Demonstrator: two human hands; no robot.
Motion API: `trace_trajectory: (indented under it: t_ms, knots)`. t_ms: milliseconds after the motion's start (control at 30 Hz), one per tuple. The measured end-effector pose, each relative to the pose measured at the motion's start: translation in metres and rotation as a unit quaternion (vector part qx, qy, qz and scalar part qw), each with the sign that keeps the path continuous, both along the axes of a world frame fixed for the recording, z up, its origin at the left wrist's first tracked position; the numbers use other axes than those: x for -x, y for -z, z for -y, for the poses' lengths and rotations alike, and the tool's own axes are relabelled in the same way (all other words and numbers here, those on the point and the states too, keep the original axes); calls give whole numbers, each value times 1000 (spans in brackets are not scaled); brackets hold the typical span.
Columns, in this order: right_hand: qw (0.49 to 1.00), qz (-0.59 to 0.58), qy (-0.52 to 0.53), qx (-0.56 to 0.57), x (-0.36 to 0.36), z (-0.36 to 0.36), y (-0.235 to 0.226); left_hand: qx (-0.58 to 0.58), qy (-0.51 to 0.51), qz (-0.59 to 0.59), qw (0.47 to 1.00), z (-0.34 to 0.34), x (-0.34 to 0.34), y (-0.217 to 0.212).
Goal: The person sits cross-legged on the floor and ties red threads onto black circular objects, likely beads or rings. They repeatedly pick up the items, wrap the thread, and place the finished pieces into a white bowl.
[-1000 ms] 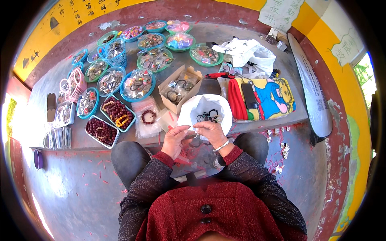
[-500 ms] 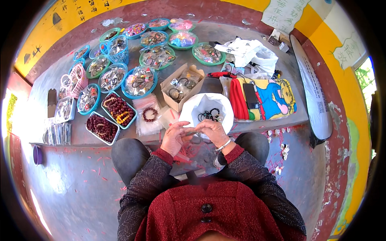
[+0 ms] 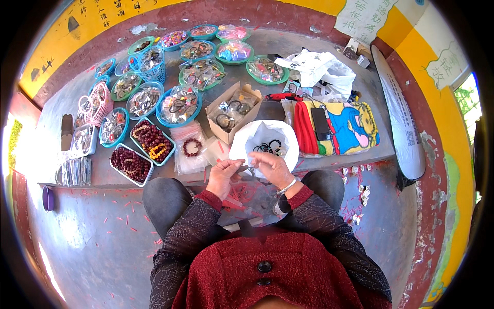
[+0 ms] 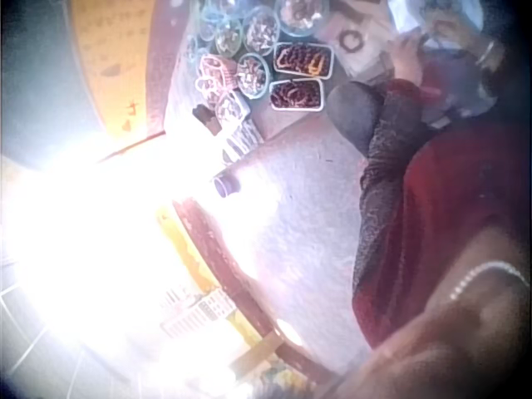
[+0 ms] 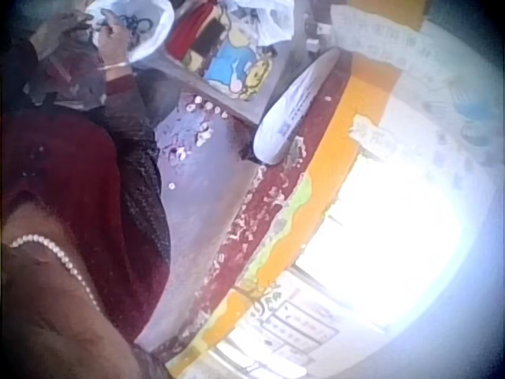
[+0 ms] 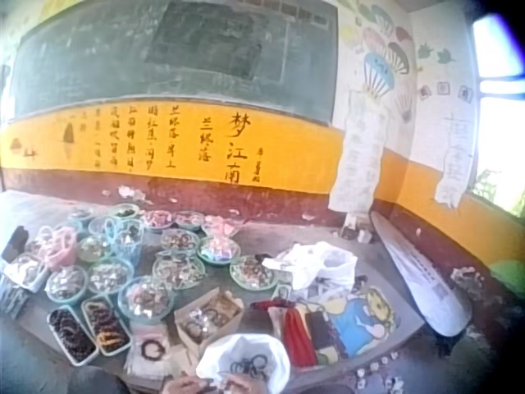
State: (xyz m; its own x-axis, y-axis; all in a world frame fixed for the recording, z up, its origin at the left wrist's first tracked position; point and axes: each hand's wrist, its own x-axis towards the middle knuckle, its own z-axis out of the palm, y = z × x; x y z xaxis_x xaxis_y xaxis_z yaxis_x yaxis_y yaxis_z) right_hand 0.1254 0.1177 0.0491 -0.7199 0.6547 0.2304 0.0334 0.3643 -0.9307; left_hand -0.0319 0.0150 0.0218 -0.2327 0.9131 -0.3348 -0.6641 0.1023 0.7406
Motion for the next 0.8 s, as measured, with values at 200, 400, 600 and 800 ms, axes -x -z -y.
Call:
trace_trajectory:
  t_ms: [200,400,600,800]
  knots:
    - [980,-14,23,196,-1,-9,5,39,-1,-111,993,0,-3,0]
    - [988,78,-16,134,0,-2,12,27,43,-178,983,3,-13,-12]
    - [993,81,13,89,-1,-1,6,53,26,-150,987,5,-13,-21]
    - [993,90,22,76,-3,-4,-1,14,-6,-124,992,2,-10,-8]
